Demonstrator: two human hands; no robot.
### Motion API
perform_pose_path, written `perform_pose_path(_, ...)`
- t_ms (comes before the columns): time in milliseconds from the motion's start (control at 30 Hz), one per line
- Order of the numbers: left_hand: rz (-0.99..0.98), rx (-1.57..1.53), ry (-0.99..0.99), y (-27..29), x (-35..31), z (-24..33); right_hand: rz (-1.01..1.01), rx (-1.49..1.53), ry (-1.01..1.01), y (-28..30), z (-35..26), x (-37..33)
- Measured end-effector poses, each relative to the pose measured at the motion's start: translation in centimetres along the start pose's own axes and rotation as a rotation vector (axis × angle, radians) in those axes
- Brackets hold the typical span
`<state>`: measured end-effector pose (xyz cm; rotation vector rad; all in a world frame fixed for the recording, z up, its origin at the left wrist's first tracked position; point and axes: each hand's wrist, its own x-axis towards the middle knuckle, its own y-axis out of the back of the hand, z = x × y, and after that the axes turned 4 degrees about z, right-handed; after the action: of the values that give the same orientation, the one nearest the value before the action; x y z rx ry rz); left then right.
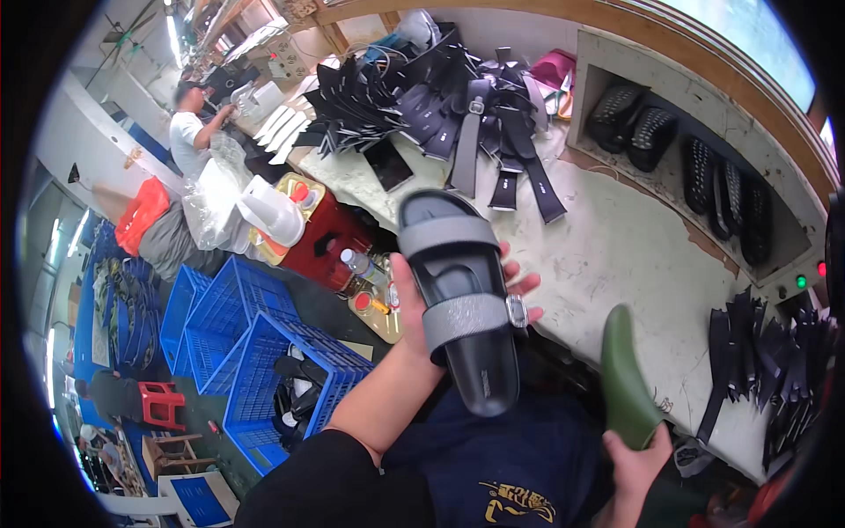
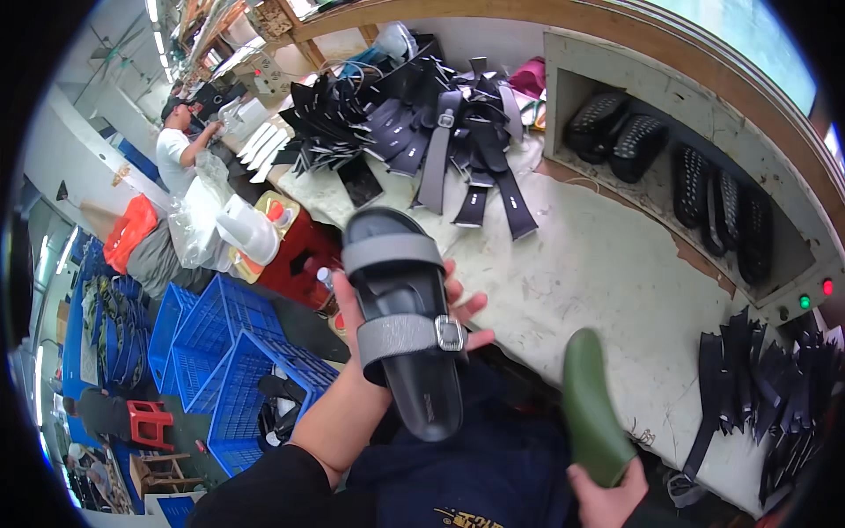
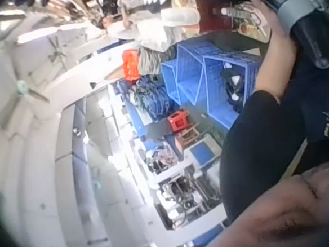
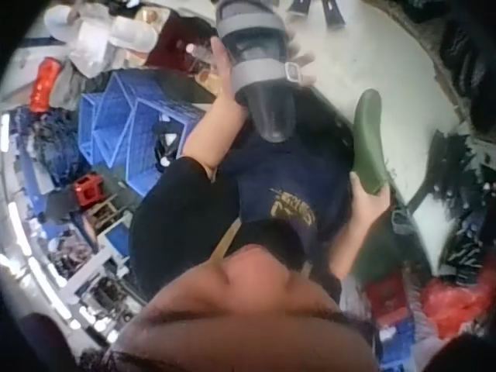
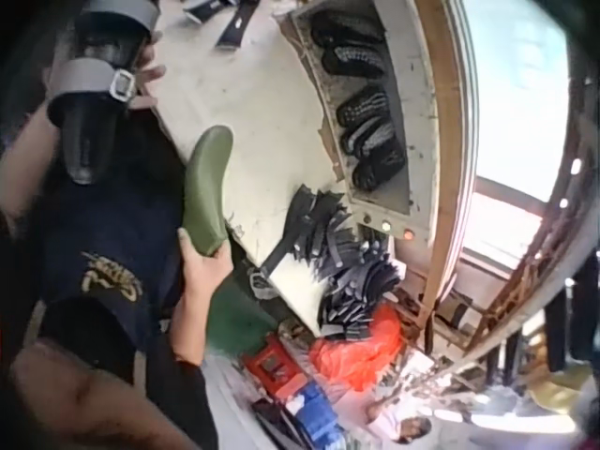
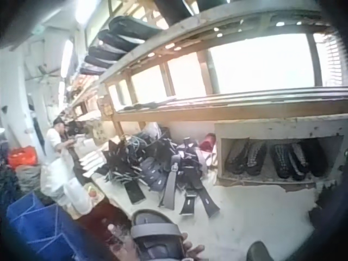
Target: Assembling sandals by fitting soles, straps, and shoe lasts together.
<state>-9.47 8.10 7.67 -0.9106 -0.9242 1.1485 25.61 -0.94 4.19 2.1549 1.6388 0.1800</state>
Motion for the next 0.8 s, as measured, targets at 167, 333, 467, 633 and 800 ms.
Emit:
perform_pose_path(167, 0.105, -0.264, 0.16, 1.0, -1.5, -4.7, 0.197, -0.537, 0.185, -0.7, -2.9, 5.7)
perform_pose_path(333, 0.157, -0.191, 0.211, 1.0, -1.6, -7.0, 0.494, -0.72, 0.769, -0.7, -6.8, 1.9)
perform_pose_path(467, 0.115, -0.128, 0.298, 0.4, -1.9, -10.3, -0.515, 0.207, 0.031, -0.5, -5.6, -3.8)
perform_pose_path(633, -0.055, 0.257, 0.565, -2.2, -1.6, -16.5, -0.63, 0.663, -0.439, -1.5, 1.1, -7.8)
perform_pose_path(800, 0.017, 0.442, 0.622, 1.5, -5.0, -20.4, 0.289, 0.866, -0.47, 3.8, 6.4, -15.2)
